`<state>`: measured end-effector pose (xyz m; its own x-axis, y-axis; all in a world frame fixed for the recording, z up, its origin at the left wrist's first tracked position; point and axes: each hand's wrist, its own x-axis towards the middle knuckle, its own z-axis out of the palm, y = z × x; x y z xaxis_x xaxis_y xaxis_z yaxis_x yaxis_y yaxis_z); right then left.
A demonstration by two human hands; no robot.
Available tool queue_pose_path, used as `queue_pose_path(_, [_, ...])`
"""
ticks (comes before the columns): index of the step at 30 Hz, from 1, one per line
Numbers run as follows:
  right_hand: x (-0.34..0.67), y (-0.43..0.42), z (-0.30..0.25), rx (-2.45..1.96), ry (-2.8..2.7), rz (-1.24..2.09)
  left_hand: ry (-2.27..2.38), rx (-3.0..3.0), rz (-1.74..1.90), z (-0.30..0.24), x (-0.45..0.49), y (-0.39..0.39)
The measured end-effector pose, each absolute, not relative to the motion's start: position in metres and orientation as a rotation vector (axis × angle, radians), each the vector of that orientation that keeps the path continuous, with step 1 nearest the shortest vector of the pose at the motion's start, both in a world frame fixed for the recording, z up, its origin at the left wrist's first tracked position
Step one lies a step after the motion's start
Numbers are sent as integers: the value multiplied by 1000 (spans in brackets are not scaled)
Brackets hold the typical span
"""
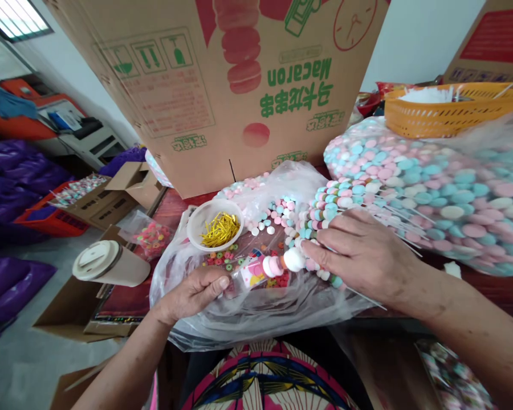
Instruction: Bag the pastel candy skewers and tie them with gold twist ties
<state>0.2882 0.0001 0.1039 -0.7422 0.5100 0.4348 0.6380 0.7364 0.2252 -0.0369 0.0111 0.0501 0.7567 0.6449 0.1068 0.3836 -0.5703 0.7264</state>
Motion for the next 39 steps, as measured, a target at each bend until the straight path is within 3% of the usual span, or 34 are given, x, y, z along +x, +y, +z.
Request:
queue_pose_path(9, [265, -3, 86, -864, -2588, -409, 831, 1979, 402, 53, -29, 7])
queue_pose_path(15, [259, -7, 84, -783, -2655, -331, 808, 1370, 161, 54, -5, -4])
queue_pose_path(22, [247, -6, 71, -685, -2763, -130, 726, 1396, 60, 46, 24, 3])
queue_pose_path(29, [253, -12, 39, -875, -2613, 610, 908, 1658, 94, 44, 0, 9])
queue_pose_path(32, [250, -18, 29, -876, -2467, 765, 964, 1902, -21, 54, -22, 7])
queue_pose_path(35, [245, -19, 27, -861, -2466, 615, 926, 1726, -211, 51, -29, 4])
queue_pose_path(39, [248, -9, 43, -778, -2534, 18, 790, 1243, -289, 35, -21, 1])
